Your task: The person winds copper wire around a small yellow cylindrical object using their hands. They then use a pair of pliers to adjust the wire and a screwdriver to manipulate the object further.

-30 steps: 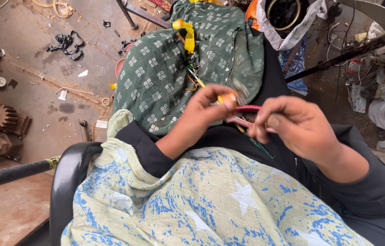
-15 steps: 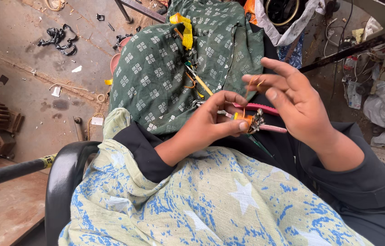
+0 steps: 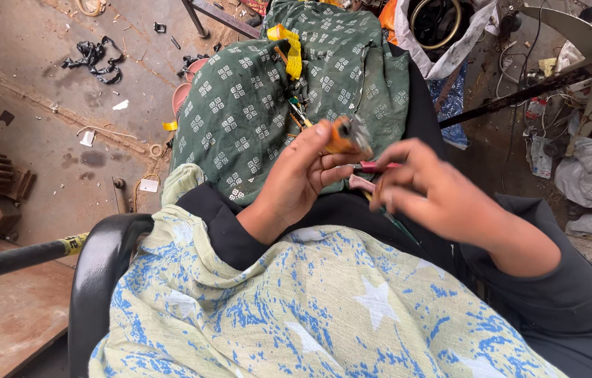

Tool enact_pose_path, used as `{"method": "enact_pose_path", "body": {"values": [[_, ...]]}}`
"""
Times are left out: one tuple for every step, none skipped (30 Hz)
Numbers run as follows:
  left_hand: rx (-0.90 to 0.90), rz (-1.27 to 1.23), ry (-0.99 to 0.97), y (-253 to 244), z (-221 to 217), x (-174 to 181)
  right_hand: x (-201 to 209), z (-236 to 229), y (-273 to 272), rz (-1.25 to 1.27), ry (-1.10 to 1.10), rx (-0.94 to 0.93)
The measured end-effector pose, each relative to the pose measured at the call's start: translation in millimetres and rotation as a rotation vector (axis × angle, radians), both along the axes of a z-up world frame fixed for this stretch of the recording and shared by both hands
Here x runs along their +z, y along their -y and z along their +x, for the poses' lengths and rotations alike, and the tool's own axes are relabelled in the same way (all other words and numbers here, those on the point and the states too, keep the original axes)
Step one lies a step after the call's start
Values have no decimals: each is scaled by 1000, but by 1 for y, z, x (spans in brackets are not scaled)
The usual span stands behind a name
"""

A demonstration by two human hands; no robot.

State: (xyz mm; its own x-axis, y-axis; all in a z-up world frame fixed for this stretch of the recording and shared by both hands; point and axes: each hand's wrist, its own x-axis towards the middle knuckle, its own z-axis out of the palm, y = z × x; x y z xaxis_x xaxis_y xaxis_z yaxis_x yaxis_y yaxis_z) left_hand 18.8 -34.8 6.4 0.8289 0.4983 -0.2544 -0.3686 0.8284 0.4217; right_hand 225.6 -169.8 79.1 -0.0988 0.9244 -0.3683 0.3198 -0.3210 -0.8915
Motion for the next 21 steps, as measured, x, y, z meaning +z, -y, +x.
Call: {"method": "enact_pose_path", "body": {"values": [[-26, 108, -7, 1, -1, 2, -5, 3, -7, 72, 3, -70], [-53, 215, -14, 4, -2, 3, -11, 5, -15, 143, 6, -141], [-80, 323, -20, 6, -2, 3, -13, 7, -19, 214, 9, -212], [-152, 389, -33, 8, -1, 3, -11, 8, -20, 274, -103, -224], [-225, 455, -45, 10, 1, 2, -7, 10, -20, 333, -215, -235], [-293, 521, -56, 11, 2, 2, 0, 11, -20, 389, -328, -240], [-303, 511, -95, 12, 4, 1, 6, 10, -17, 352, -471, -287], [-312, 500, -136, 13, 4, -1, 12, 7, -11, 310, -616, -334], [-320, 489, -177, 13, 5, -3, 16, 3, -7, 267, -760, -380], [-250, 428, -137, 12, 6, -5, 17, 0, -4, 286, -795, -266], [-180, 367, -97, 11, 8, -7, 16, -2, -2, 306, -828, -152], [-112, 306, -56, 8, 10, -10, 16, -2, -1, 329, -857, -37], [-61, 222, -32, 5, 10, -13, 15, 0, 1, 297, -760, 15], [-11, 133, -9, 1, 8, -16, 14, 2, 4, 260, -664, 64], [39, 44, 13, -1, 5, -19, 13, 3, 6, 223, -567, 113], [38, 35, 55, -1, 3, -20, 9, 2, 5, 191, -432, 119], [38, 27, 97, 0, 0, -19, 3, 1, 2, 159, -296, 126], [36, 21, 141, 1, -2, -17, -1, 2, -1, 128, -159, 130], [4, 117, 119, 2, -2, -13, -5, 3, -6, 115, -118, 29], [-28, 214, 98, 4, -2, -9, -10, 3, -12, 101, -77, -74], [-61, 311, 77, 6, -1, -4, -12, 5, -16, 86, -36, -177]]}}
